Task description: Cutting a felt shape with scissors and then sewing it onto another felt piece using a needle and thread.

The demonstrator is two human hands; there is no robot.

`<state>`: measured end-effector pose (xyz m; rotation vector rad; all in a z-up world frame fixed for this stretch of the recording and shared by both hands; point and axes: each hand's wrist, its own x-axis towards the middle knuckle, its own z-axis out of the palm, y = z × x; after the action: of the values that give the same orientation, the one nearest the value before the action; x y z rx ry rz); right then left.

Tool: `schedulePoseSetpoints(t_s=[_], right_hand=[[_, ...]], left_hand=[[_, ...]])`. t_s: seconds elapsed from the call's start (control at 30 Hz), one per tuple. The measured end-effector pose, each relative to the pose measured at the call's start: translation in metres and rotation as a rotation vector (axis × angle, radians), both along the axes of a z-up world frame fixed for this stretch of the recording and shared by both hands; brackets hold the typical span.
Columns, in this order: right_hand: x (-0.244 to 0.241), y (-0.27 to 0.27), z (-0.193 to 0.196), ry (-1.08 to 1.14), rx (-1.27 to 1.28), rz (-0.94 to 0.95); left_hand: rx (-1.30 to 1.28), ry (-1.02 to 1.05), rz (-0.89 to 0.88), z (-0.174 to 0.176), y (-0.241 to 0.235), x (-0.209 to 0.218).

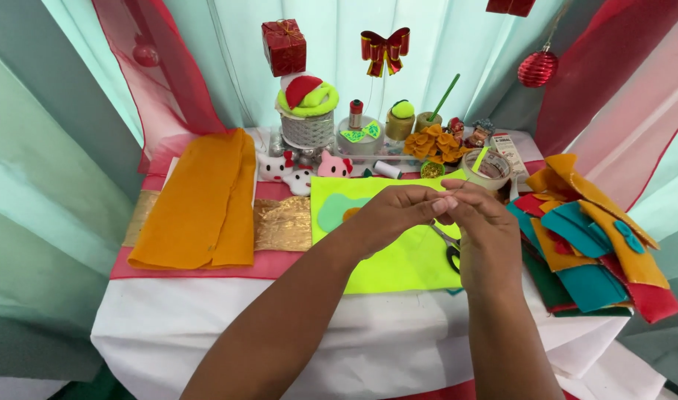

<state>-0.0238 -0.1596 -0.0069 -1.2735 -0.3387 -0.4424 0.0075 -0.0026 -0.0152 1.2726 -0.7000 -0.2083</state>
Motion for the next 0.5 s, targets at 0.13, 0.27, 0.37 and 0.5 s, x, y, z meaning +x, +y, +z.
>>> schedulePoseSetpoints(t_s=[0.13,0.27,0.37,0.5], right_hand=[[0.004,-0.012,-0.002,0.019,0.020,0.064],[0.002,-0.034,-0.003,0.003,0.100,-0.007],[-0.018,-0.041,0.020,-0.011,0.240,-0.104],[-0.034,-0.071,0.028,-0.107,0.341,-0.321]], left_hand=[[-0.022,0.008,-0.009,-0.005,-0.002,0.000],[-0.049,0.059,-0.037,-0.005,-0.005,-0.001],[-0.057,0.118,-0.073,0.000,-0.001,0.001],[-0.276,0.300,-0.182,0.000,0.004,0.007]])
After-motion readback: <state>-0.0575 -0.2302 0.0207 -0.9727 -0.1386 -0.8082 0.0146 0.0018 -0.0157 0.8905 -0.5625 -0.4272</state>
